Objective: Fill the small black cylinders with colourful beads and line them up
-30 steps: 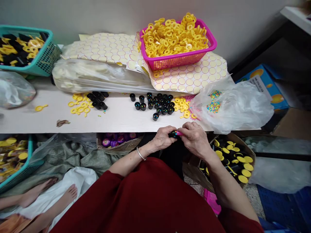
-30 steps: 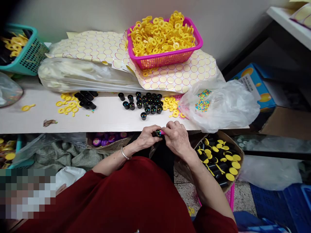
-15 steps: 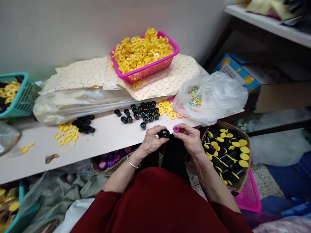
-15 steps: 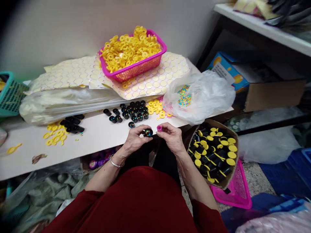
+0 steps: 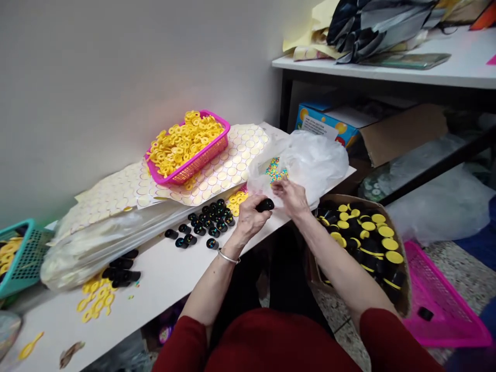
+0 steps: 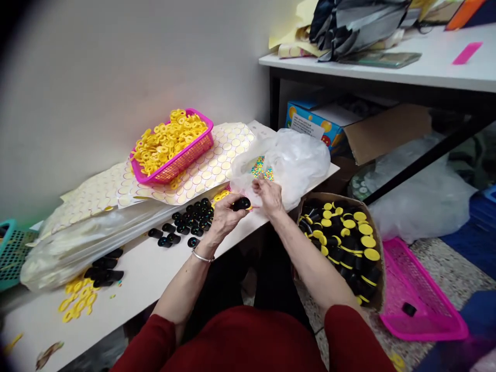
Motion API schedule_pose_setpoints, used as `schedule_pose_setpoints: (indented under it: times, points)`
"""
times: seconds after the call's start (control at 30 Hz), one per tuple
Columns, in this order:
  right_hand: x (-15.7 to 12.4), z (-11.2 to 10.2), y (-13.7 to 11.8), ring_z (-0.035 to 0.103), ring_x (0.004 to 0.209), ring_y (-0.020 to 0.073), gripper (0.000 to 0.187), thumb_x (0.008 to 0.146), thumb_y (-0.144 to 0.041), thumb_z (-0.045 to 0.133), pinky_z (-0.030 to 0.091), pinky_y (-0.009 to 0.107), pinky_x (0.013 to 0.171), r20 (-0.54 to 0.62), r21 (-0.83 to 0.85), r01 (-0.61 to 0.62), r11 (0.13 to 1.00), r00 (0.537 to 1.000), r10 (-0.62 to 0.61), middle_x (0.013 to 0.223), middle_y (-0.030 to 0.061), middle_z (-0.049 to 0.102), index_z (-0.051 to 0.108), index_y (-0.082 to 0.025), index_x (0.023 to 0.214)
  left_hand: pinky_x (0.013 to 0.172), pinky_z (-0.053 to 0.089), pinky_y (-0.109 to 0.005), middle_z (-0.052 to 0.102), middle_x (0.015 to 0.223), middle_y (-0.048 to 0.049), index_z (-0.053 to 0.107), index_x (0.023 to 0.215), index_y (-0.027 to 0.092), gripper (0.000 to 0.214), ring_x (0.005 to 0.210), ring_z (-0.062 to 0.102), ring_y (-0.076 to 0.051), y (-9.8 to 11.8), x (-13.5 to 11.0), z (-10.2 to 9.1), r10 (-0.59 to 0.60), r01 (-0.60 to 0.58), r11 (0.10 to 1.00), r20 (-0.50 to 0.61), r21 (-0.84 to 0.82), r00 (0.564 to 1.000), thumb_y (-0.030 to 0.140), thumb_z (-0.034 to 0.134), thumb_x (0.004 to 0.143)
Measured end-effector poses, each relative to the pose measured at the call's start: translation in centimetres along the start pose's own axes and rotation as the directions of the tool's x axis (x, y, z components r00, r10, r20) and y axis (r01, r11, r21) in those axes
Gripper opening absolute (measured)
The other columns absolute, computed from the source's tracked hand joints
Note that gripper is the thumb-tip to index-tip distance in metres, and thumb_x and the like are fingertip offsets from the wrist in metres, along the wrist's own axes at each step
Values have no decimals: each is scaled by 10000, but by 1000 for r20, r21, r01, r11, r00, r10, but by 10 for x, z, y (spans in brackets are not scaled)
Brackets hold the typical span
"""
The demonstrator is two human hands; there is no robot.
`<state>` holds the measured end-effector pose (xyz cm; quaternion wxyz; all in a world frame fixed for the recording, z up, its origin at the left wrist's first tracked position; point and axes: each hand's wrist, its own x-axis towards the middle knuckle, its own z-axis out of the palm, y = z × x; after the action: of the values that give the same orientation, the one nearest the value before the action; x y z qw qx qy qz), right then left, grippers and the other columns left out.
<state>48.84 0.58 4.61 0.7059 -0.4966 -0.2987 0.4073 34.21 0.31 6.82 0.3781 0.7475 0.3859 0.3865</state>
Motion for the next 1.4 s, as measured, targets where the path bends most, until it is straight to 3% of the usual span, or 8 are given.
schedule_pose_setpoints:
  times: [0.1, 0.27, 0.5, 0.73, 0.9, 1.1, 1.23, 1.4]
  points:
    - [-39, 11, 14, 625, 762, 177, 476, 696, -659, 604, 515, 325, 745, 86, 379, -254, 890, 967, 239, 742, 49, 667, 625, -183, 704, 791, 463, -339, 674, 857, -16, 707, 909, 226, 375, 803, 563, -185, 2, -3, 11, 86, -84, 981, -7, 178, 996, 80, 586, 586]
    - [-57, 18, 27, 646, 805, 190, 476, 717, -666, 582, 526, 337, 798, 55, 498, -331, 802, 935, 351, 749, 40, 690, 614, -192, 683, 799, 450, -361, 665, 916, -65, 720, 911, 202, 402, 843, 540, -216, -1, -14, 20, 130, -123, 928, 3, 351, 992, 42, 558, 580]
    - [-64, 19, 29, 647, 898, 210, 483, 741, -659, 563, 517, 386, 880, 79, 553, -323, 768, 938, 337, 817, 69, 695, 625, -182, 707, 788, 461, -298, 591, 816, -6, 720, 853, 216, 283, 820, 545, -151, -16, -34, 15, -29, 25, 999, -171, -24, 985, 109, 667, 597]
    - [-80, 18, 29, 642, 965, 219, 488, 779, -652, 520, 516, 411, 894, 162, 581, -380, 720, 920, 356, 871, 87, 694, 625, -176, 750, 859, 468, -313, 623, 868, -19, 710, 814, 201, 332, 887, 565, -149, -19, -59, -2, -134, 74, 884, -99, -462, 986, 334, 833, 536]
    - [-93, 23, 23, 648, 938, 186, 457, 806, -633, 498, 518, 397, 898, 164, 547, -352, 760, 935, 315, 884, 64, 691, 620, -194, 773, 806, 485, -304, 624, 832, -26, 704, 800, 175, 365, 855, 575, -147, -27, -79, -8, -220, 128, 849, -124, -513, 968, 358, 833, 511]
    - [-112, 50, 22, 653, 784, 120, 147, 707, -272, 716, 497, 368, 925, 25, 403, -193, 895, 980, 200, 816, 3, 681, 622, -196, 789, 695, 474, -256, 604, 788, -4, 692, 790, 172, 263, 793, 562, -130, -39, -96, -4, -284, 174, 877, -190, -447, 940, 205, 751, 536]
    - [-123, 62, 30, 657, 731, 127, 156, 696, -289, 717, 516, 366, 874, -20, 230, -53, 972, 998, 60, 813, 12, 689, 647, -187, 791, 643, 447, -231, 602, 767, 4, 685, 788, 168, 254, 749, 546, -118, -42, -101, -2, -328, 243, 901, -197, -359, 924, 124, 656, 540]
    - [-123, 60, 30, 669, 765, 141, 176, 694, -299, 715, 506, 390, 896, -4, 253, -105, 962, 994, 110, 819, 14, 689, 631, -188, 802, 661, 459, -227, 599, 796, 0, 669, 794, 149, 269, 762, 554, -117, -46, -104, -2, -398, 296, 844, -154, -447, 904, 128, 651, 526]
